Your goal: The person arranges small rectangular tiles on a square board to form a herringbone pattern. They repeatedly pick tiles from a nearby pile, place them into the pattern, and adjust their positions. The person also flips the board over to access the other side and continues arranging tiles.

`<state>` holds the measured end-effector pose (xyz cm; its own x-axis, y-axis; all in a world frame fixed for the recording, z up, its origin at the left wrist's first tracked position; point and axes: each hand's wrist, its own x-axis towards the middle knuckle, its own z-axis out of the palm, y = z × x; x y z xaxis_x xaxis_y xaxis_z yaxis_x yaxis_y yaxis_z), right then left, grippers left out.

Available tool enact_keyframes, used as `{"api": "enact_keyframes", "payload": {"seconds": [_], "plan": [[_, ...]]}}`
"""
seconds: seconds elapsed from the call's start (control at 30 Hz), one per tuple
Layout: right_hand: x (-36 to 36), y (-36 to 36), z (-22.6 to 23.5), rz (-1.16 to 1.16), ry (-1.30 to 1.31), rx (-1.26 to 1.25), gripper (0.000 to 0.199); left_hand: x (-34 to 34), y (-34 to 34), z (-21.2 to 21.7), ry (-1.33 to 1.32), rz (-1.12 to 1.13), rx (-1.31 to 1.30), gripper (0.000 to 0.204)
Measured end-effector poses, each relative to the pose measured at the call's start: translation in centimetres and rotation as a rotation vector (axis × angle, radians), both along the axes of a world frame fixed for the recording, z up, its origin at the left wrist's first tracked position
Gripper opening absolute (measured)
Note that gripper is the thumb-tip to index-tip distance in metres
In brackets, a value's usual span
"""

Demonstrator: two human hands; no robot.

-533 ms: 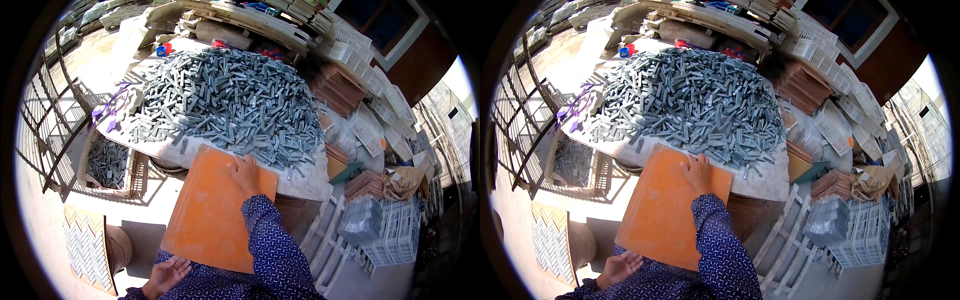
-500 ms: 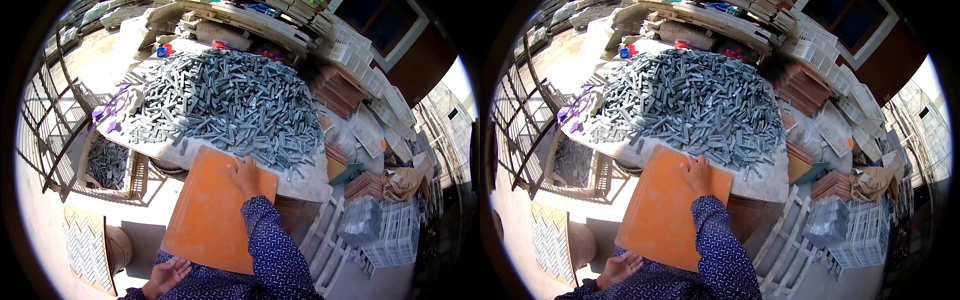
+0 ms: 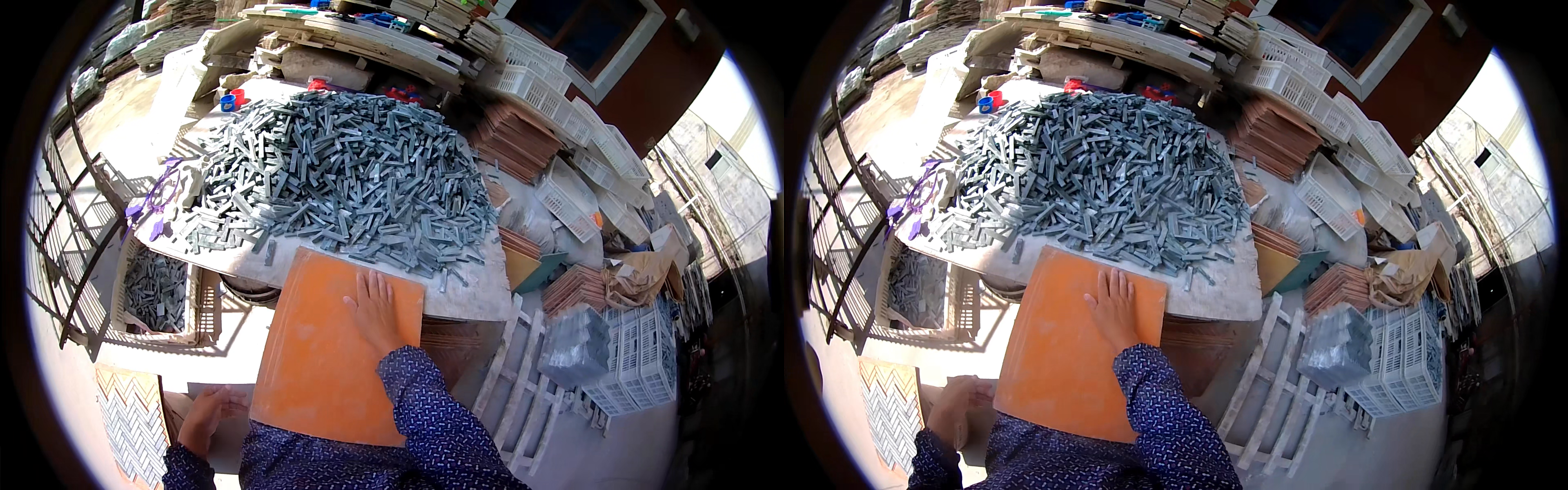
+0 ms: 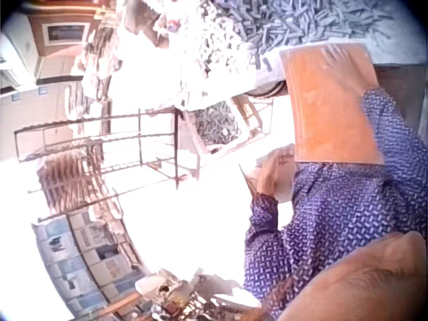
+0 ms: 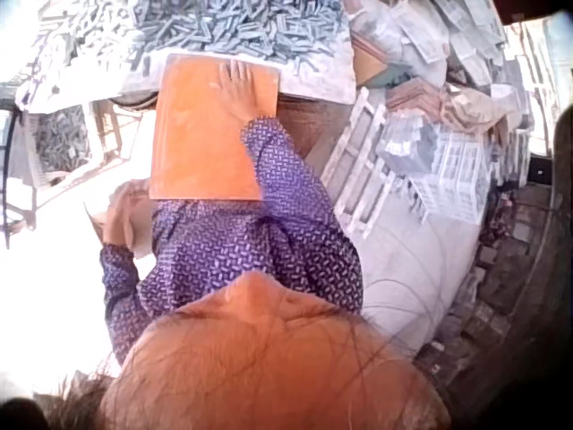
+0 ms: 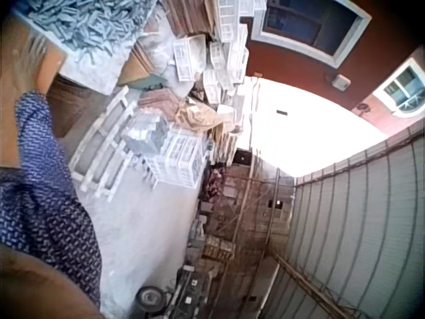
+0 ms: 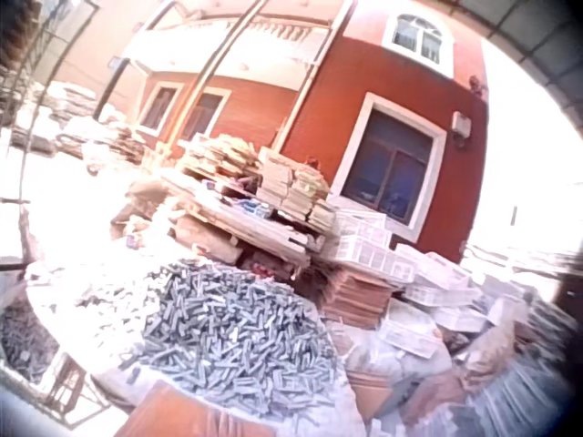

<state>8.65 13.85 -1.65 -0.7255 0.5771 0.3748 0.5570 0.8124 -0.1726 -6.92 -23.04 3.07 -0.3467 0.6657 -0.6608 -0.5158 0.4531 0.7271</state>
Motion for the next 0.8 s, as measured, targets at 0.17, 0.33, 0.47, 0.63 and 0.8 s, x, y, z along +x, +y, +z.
{"api": "enact_keyframes", "payload": {"seconds": [0.17,0.33,0.47,0.63,0.8], "plan": [[7.0,-1.7,-0.2,-0.186,-0.095,0.014,0.063,-4.9,11.2,-2.4,0.181,0.022,0.206,0.050],[12.1,0.0,-0.8,-0.453,0.289,-0.872,0.050,-5.9,21.2,-5.2,-0.173,-0.149,0.312,0.054],[12.6,1.2,-2.0,-0.261,0.873,-1.806,0.040,-5.8,22.8,-5.0,-0.315,-0.207,0.197,0.055],[12.7,1.1,-1.2,-0.135,0.899,-1.961,0.044,-5.0,22.5,-4.3,-0.306,-0.154,0.187,0.045],[12.0,2.0,-1.5,-0.183,0.832,-1.938,0.046,-5.4,22.8,-4.8,-0.329,-0.131,0.186,0.044]]}}
